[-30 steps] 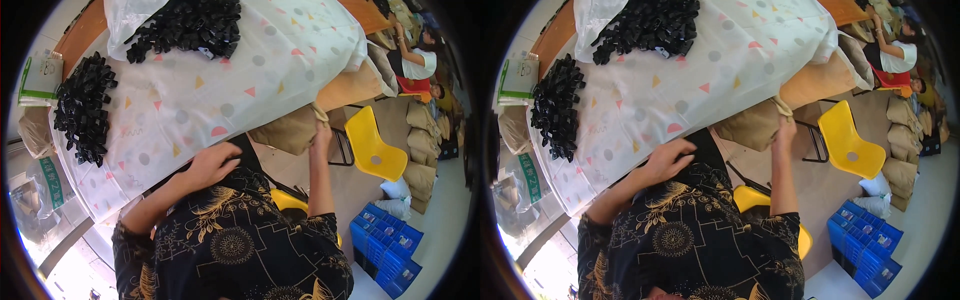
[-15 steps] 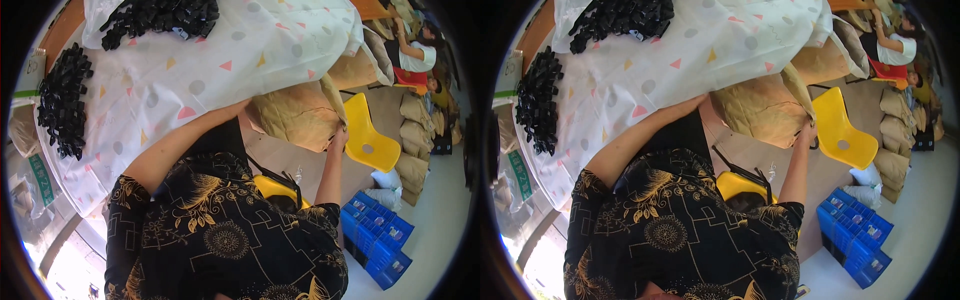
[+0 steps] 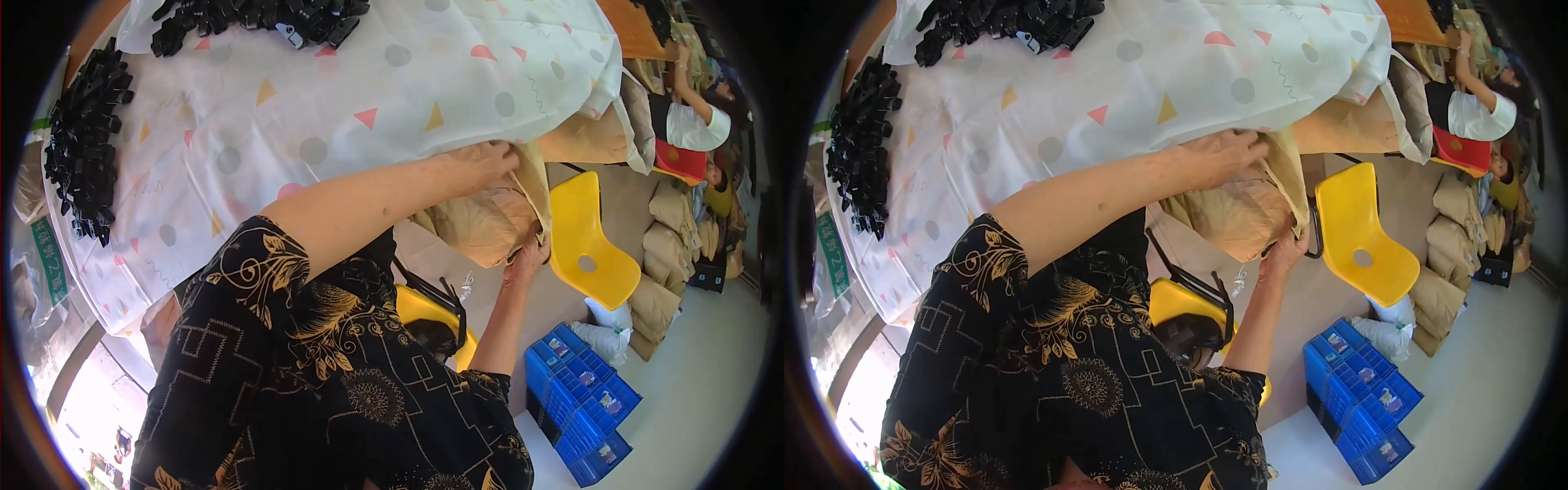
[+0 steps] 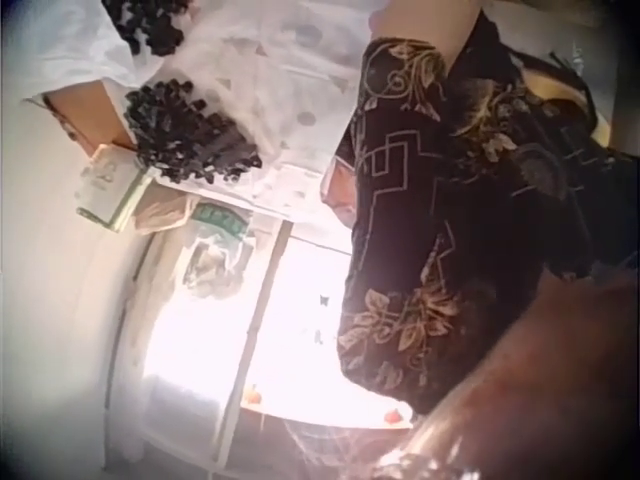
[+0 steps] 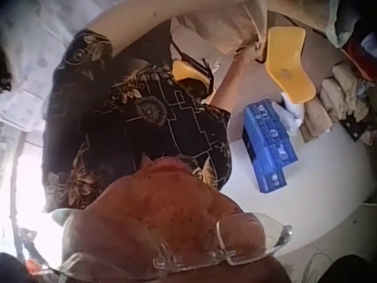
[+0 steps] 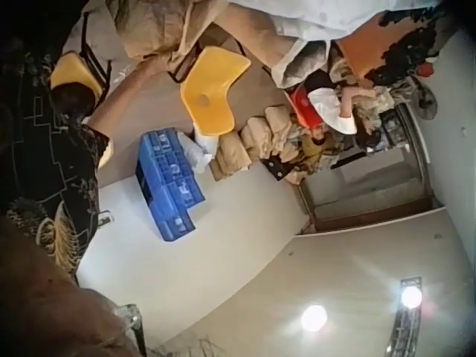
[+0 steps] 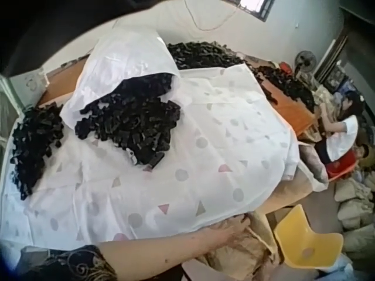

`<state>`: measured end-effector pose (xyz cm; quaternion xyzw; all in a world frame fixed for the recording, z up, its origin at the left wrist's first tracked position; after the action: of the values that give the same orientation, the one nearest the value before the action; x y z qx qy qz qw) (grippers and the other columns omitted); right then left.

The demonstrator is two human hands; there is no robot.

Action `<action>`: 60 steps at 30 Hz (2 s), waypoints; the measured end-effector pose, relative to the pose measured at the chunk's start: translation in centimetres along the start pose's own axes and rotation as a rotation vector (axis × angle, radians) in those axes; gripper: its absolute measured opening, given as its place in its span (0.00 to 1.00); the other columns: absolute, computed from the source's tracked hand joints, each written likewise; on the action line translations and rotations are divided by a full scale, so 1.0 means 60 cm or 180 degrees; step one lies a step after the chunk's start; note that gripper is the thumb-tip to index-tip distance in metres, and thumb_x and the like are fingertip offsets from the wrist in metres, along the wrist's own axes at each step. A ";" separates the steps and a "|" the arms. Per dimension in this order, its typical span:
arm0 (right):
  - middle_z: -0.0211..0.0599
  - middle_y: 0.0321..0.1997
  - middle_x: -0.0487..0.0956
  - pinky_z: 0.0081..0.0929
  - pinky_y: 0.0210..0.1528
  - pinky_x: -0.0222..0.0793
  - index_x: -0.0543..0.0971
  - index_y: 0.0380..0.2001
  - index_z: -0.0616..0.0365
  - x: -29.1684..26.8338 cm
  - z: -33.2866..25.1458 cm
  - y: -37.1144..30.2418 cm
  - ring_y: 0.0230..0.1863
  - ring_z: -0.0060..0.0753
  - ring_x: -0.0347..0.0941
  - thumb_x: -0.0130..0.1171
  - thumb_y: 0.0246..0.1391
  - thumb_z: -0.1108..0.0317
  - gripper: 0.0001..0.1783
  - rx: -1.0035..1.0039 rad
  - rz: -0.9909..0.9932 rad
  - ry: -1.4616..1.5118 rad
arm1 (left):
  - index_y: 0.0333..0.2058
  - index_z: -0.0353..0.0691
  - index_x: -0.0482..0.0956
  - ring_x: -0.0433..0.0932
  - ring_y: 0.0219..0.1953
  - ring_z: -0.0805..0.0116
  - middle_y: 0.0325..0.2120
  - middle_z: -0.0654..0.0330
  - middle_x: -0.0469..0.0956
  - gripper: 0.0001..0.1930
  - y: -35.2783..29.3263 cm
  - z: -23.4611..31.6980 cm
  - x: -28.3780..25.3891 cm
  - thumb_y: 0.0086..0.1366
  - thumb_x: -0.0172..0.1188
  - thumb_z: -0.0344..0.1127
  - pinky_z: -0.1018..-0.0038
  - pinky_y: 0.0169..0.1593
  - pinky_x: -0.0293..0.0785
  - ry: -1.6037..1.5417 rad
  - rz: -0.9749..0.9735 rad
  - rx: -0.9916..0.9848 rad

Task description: Sorting and inspecting small black plastic components on a production table.

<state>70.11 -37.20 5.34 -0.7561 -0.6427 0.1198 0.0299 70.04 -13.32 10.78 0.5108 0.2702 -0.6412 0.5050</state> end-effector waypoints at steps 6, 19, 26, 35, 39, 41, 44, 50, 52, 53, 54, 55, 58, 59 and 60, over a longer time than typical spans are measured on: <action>0.37 0.59 0.73 0.36 0.56 0.71 0.67 0.61 0.58 0.007 -0.031 0.017 0.57 0.38 0.72 0.48 0.68 0.57 0.24 0.0275 0.0527 0.0545 | 0.29 0.42 0.82 0.83 0.32 0.60 0.29 0.58 0.81 0.06 -0.093 0.039 0.050 0.54 0.58 0.30 0.66 0.33 0.79 -0.0012 -0.1128 0.0327; 0.45 0.62 0.72 0.45 0.62 0.68 0.68 0.61 0.61 -0.084 -0.085 0.092 0.60 0.47 0.70 0.46 0.66 0.51 0.29 0.0258 0.0583 0.0817 | 0.29 0.42 0.77 0.81 0.28 0.61 0.24 0.61 0.75 0.12 -0.259 0.289 -0.005 0.59 0.60 0.46 0.68 0.28 0.76 -0.1446 -0.1012 0.1656; 0.42 0.58 0.75 0.42 0.55 0.74 0.69 0.59 0.58 -0.080 -0.100 0.056 0.56 0.45 0.74 0.50 0.67 0.56 0.23 -0.0020 0.0531 0.0523 | 0.48 0.48 0.73 0.80 0.42 0.53 0.44 0.54 0.72 0.30 -0.215 0.161 0.012 0.51 0.68 0.57 0.62 0.38 0.78 -0.0547 -0.1159 0.1473; 0.41 0.56 0.76 0.37 0.50 0.76 0.69 0.58 0.62 -0.063 -0.093 0.090 0.52 0.39 0.76 0.50 0.67 0.57 0.24 -0.0024 0.0238 0.0890 | 0.27 0.44 0.82 0.83 0.29 0.54 0.23 0.56 0.81 0.08 -0.262 -0.001 0.024 0.53 0.61 0.41 0.58 0.32 0.77 -0.0507 -0.1332 -0.0163; 0.45 0.55 0.76 0.40 0.52 0.75 0.71 0.57 0.65 -0.051 -0.130 0.100 0.52 0.44 0.75 0.51 0.66 0.54 0.26 -0.0207 0.0503 0.0437 | 0.23 0.41 0.80 0.81 0.25 0.53 0.22 0.54 0.80 0.10 -0.305 0.107 -0.028 0.56 0.58 0.40 0.58 0.28 0.76 -0.1301 -0.0363 -0.0235; 0.46 0.55 0.75 0.37 0.52 0.74 0.71 0.56 0.68 -0.031 -0.174 0.103 0.52 0.44 0.75 0.51 0.65 0.54 0.27 -0.0299 0.0558 0.0341 | 0.21 0.42 0.75 0.78 0.23 0.52 0.20 0.56 0.75 0.08 -0.294 0.117 -0.077 0.55 0.60 0.38 0.61 0.24 0.72 -0.1280 0.0199 -0.0097; 0.48 0.56 0.75 0.38 0.57 0.69 0.70 0.59 0.70 -0.014 -0.243 0.119 0.54 0.45 0.73 0.51 0.64 0.54 0.30 -0.0757 0.0664 0.0011 | 0.20 0.42 0.73 0.77 0.23 0.51 0.20 0.57 0.74 0.09 -0.276 0.086 -0.179 0.54 0.60 0.38 0.59 0.24 0.71 -0.1395 0.0825 -0.0464; 0.38 0.49 0.78 0.32 0.54 0.68 0.76 0.52 0.66 0.006 -0.276 0.153 0.48 0.34 0.73 0.54 0.64 0.58 0.22 -0.1263 0.0421 0.0470 | 0.18 0.43 0.67 0.72 0.18 0.60 0.16 0.60 0.67 0.10 -0.247 0.113 -0.338 0.52 0.60 0.33 0.63 0.22 0.68 -0.0851 0.1472 0.0338; 0.36 0.47 0.78 0.31 0.51 0.69 0.77 0.49 0.64 0.039 -0.239 0.139 0.45 0.31 0.73 0.54 0.64 0.59 0.20 -0.1174 0.0130 0.1020 | 0.17 0.44 0.67 0.71 0.18 0.62 0.16 0.61 0.66 0.10 -0.252 0.124 -0.335 0.52 0.60 0.32 0.66 0.22 0.68 -0.0641 0.1471 0.0672; 0.35 0.45 0.78 0.30 0.51 0.68 0.78 0.47 0.63 0.042 -0.210 0.139 0.44 0.30 0.73 0.54 0.63 0.60 0.18 -0.1250 0.0262 0.0926 | 0.17 0.44 0.67 0.71 0.18 0.62 0.16 0.62 0.66 0.11 -0.253 0.122 -0.313 0.50 0.62 0.33 0.66 0.23 0.65 -0.0640 0.1374 0.0649; 0.34 0.43 0.79 0.29 0.50 0.68 0.79 0.46 0.63 0.043 -0.171 0.141 0.43 0.29 0.72 0.54 0.63 0.61 0.16 -0.1306 0.0398 0.0817 | 0.17 0.45 0.67 0.70 0.19 0.62 0.17 0.62 0.65 0.12 -0.256 0.120 -0.286 0.49 0.64 0.33 0.67 0.24 0.62 -0.0652 0.1270 0.0614; 0.41 0.47 0.78 0.31 0.54 0.67 0.78 0.48 0.67 0.070 -0.109 0.146 0.48 0.37 0.73 0.54 0.62 0.61 0.19 -0.1025 0.0471 0.0294 | 0.17 0.45 0.67 0.70 0.19 0.62 0.17 0.62 0.65 0.12 -0.268 0.109 -0.253 0.49 0.64 0.33 0.67 0.24 0.62 -0.0663 0.1224 0.0582; 0.46 0.49 0.79 0.32 0.56 0.66 0.77 0.48 0.71 0.115 -0.085 0.101 0.50 0.43 0.74 0.56 0.62 0.60 0.22 -0.1127 0.0316 -0.0544 | 0.17 0.45 0.67 0.70 0.19 0.61 0.17 0.61 0.66 0.13 -0.306 0.098 -0.196 0.47 0.66 0.35 0.67 0.24 0.63 -0.0660 0.1048 0.0379; 0.44 0.47 0.79 0.29 0.54 0.67 0.77 0.48 0.71 0.109 -0.081 0.108 0.48 0.37 0.74 0.54 0.63 0.60 0.22 -0.0757 0.0168 -0.0014 | 0.17 0.45 0.67 0.70 0.19 0.61 0.17 0.61 0.66 0.13 -0.307 0.096 -0.204 0.47 0.65 0.35 0.67 0.24 0.62 -0.0668 0.1099 0.0307; 0.44 0.47 0.79 0.29 0.54 0.67 0.77 0.48 0.71 0.100 -0.092 0.111 0.48 0.37 0.74 0.54 0.63 0.60 0.22 -0.0778 0.0167 -0.0016 | 0.16 0.45 0.67 0.70 0.19 0.60 0.16 0.61 0.66 0.13 -0.306 0.093 -0.212 0.47 0.65 0.35 0.67 0.24 0.62 -0.0683 0.1146 0.0228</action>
<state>78.61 -31.89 8.52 -0.7704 -0.6325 0.0432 -0.0672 50.52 -7.10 21.32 0.4973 0.0963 -0.6005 0.6187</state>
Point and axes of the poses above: each hand's wrist, its own y-axis towards the middle knuckle, its own x-axis out of the palm, z = x × y, the point moved 8 cm from there along y, towards the middle knuckle
